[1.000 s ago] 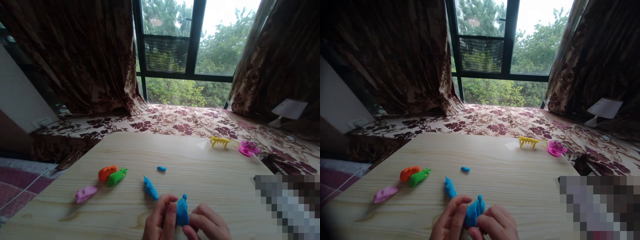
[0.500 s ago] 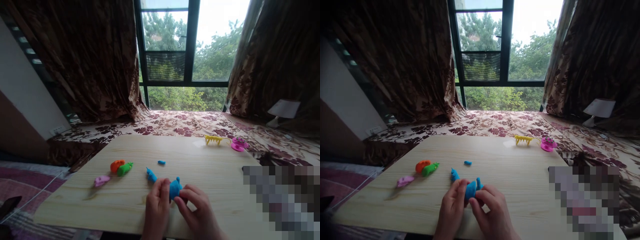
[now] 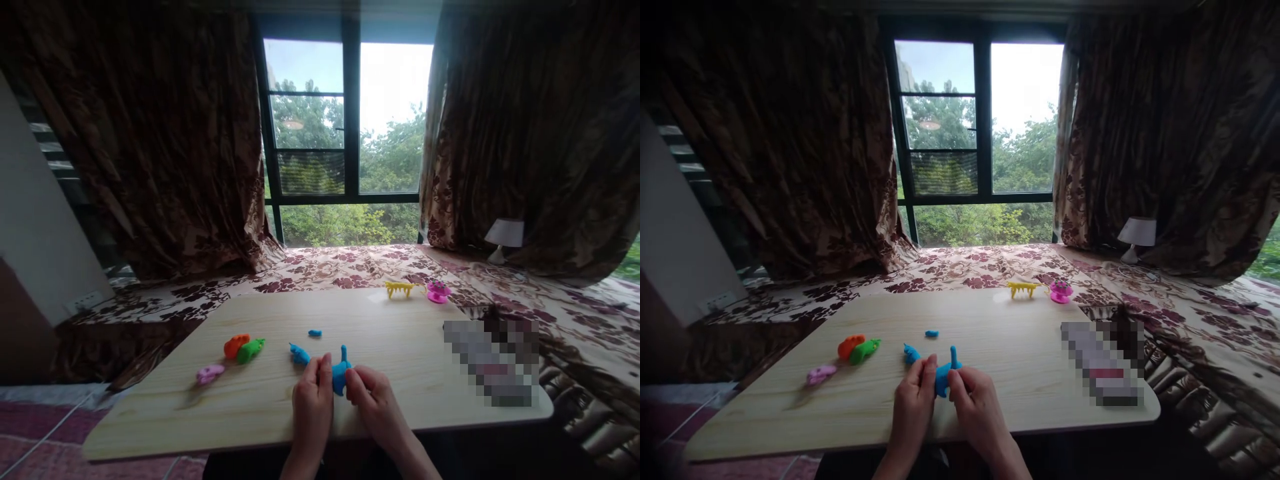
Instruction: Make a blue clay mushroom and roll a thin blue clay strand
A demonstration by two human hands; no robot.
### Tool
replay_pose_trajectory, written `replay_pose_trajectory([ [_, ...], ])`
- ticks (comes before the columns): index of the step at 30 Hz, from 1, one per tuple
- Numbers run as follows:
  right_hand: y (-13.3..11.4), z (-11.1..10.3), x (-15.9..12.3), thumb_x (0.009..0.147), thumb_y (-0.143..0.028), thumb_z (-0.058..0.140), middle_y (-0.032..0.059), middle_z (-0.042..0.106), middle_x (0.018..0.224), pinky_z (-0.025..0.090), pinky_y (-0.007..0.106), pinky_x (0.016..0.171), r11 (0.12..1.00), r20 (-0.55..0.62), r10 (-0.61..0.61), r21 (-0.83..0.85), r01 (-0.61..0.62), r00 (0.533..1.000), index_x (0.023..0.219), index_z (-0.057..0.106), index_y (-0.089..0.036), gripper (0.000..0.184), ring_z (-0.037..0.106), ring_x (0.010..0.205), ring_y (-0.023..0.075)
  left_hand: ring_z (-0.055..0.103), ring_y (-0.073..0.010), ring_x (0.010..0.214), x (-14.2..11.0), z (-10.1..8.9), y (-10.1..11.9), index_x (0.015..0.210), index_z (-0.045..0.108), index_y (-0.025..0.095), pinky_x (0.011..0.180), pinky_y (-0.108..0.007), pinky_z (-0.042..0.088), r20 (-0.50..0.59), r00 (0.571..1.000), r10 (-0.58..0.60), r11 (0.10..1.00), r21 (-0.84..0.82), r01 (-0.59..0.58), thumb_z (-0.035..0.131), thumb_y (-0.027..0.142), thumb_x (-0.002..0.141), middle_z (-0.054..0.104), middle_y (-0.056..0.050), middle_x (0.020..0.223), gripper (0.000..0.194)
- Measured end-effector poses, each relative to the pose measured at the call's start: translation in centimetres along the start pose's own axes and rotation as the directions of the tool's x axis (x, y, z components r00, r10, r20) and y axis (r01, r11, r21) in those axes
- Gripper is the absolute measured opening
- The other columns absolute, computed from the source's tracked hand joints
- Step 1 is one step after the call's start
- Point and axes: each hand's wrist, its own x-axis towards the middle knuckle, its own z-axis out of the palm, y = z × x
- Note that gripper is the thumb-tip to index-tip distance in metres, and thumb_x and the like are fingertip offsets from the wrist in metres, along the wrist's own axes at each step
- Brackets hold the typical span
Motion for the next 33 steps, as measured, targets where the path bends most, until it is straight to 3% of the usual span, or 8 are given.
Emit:
replay_pose_trajectory([
  [8,-0.05,-0.07,-0.16,0.093,-0.041,0.037,-0.0006,0.052,0.056,0.037,0.022,0.052,0.998,-0.009,0.029,0.059,-0.029,1.000,0.062,0.058,-0.014,0.046,0.047,0.054,0.0110,0.047,-0.0156,0.053,-0.03,0.08,-0.17,0.066,0.055,0.022,0.056,-0.026,0.037,0.006,0.999,0.046,0.998,0.052,-0.046,0.045,0.042,0.085,0.051,0.005,0.053,0.030],
  [14,-0.61,-0.14,-0.59,0.080,-0.034,0.060,-0.0029,0.052,0.055,0.036,0.022,0.052,0.999,-0.020,-0.032,0.033,0.033,0.999,0.064,0.062,-0.015,0.025,0.043,0.053,0.0103,0.053,-0.0178,0.054,0.09,-0.42,0.13,0.067,0.058,0.021,0.055,-0.027,0.040,-0.050,0.997,0.051,0.997,0.059,-0.048,0.044,0.045,0.085,0.058,0.002,0.054,0.033],
  [21,-0.77,-0.37,-0.67,0.083,-0.030,0.055,-0.0019,0.054,0.056,0.037,0.023,0.055,0.998,-0.051,-0.061,0.025,0.062,0.997,0.063,0.063,-0.015,0.027,0.043,0.055,0.0110,0.054,-0.0180,0.055,-0.43,-0.39,0.60,0.066,0.058,0.022,0.058,-0.027,0.039,0.019,0.996,0.092,0.994,0.062,-0.093,0.045,0.047,0.084,0.060,0.002,0.056,0.034],
  [26,-0.63,-0.46,-0.52,0.087,-0.033,0.050,-0.0002,0.057,0.057,0.038,0.022,0.053,0.999,-0.029,-0.022,0.042,0.023,0.999,0.065,0.065,-0.014,0.033,0.047,0.055,0.0114,0.050,-0.0171,0.052,-0.36,-0.46,0.12,0.064,0.056,0.022,0.055,-0.026,0.037,0.011,0.998,0.068,0.995,0.074,-0.068,0.044,0.047,0.084,0.053,0.004,0.051,0.034],
  [33,-0.56,-0.66,-0.52,0.087,-0.035,0.049,-0.0001,0.058,0.060,0.039,0.022,0.056,0.998,-0.017,0.005,0.069,-0.003,1.000,0.065,0.065,-0.015,0.034,0.049,0.058,0.0121,0.050,-0.0162,0.053,-0.47,-0.34,0.02,0.068,0.060,0.022,0.055,-0.025,0.037,0.018,0.998,0.057,0.996,0.071,-0.058,0.047,0.047,0.082,0.058,0.003,0.055,0.031],
])
